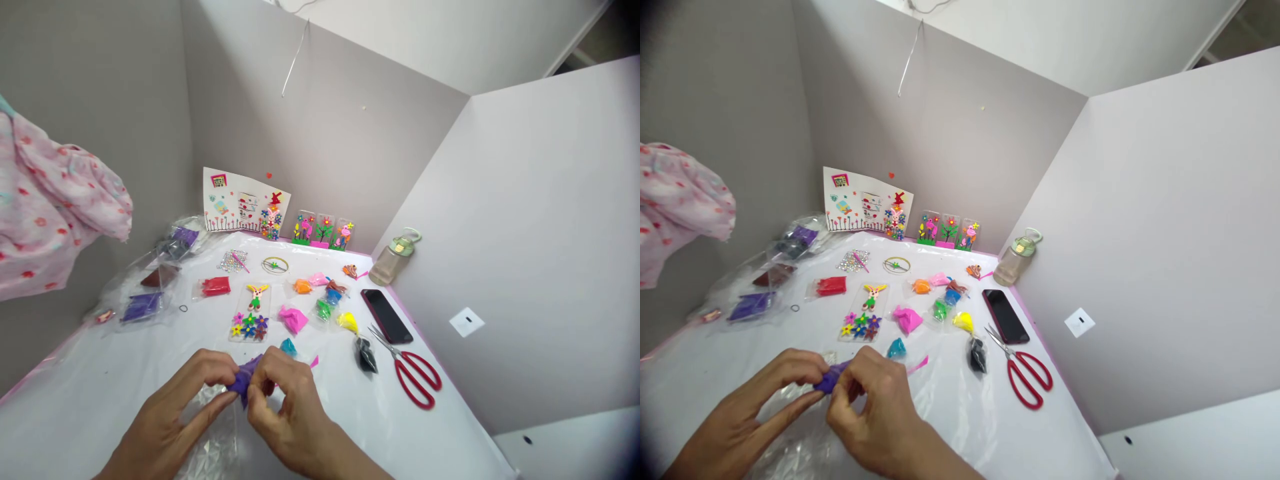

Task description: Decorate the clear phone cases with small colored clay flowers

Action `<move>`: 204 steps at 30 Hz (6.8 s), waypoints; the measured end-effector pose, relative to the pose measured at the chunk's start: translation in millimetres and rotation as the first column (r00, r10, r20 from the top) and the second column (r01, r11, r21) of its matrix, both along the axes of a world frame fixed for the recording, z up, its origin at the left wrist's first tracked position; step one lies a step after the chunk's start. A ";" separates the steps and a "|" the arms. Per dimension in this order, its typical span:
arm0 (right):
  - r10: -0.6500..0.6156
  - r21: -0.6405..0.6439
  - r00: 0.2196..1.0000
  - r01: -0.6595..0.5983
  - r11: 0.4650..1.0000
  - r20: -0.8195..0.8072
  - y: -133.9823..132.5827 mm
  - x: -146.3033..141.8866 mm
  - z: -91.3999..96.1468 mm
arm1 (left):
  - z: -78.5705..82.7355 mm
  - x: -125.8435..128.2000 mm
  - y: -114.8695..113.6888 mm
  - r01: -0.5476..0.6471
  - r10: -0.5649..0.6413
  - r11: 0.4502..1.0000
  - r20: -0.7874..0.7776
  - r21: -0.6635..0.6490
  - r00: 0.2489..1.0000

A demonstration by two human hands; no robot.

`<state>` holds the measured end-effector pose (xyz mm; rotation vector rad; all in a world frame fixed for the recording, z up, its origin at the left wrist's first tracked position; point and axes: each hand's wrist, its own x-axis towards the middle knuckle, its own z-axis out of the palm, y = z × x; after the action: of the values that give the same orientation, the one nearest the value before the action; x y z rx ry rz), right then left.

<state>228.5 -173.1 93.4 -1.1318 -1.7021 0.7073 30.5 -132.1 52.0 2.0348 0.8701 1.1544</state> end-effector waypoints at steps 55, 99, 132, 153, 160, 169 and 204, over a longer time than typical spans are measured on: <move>0.092 -0.310 0.991 -0.119 0.943 -0.100 -3.2 2.6 -10.7 | -6.8 -3.6 -8.4 -0.176 0.188 0.955 -0.031 0.240 0.982; -0.102 -0.041 0.980 0.096 0.994 -0.174 22.5 18.2 -16.8 | 13.3 42.0 65.5 0.243 -0.277 0.954 -0.208 -0.175 0.938; -0.127 -0.258 0.988 0.146 0.955 0.088 29.5 46.4 -13.5 | -8.6 32.5 64.7 0.337 -0.302 0.790 0.153 -0.512 0.941; 0.019 -0.205 0.995 -0.040 0.978 -0.102 23.6 20.1 -19.9 | -1.9 29.3 65.7 0.458 -0.372 0.684 0.269 -0.567 0.888; -0.081 -0.151 0.979 0.053 0.987 -0.186 24.3 20.6 -20.4 | 5.8 29.1 65.7 0.475 -0.347 0.672 0.324 -0.569 0.880; -0.038 -0.267 0.914 -0.079 0.960 -0.405 28.6 17.5 -21.5 | 6.6 25.0 61.6 0.252 -0.120 0.820 0.277 -0.514 0.953; -0.192 0.191 0.980 0.198 0.961 -0.052 25.2 7.3 -34.0 | -5.3 40.7 39.4 0.194 -0.140 0.938 0.198 -0.286 0.970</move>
<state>235.8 -148.0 59.5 -1.1238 -1.5685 0.4234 71.1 -92.7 46.7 1.6934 0.7215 1.0182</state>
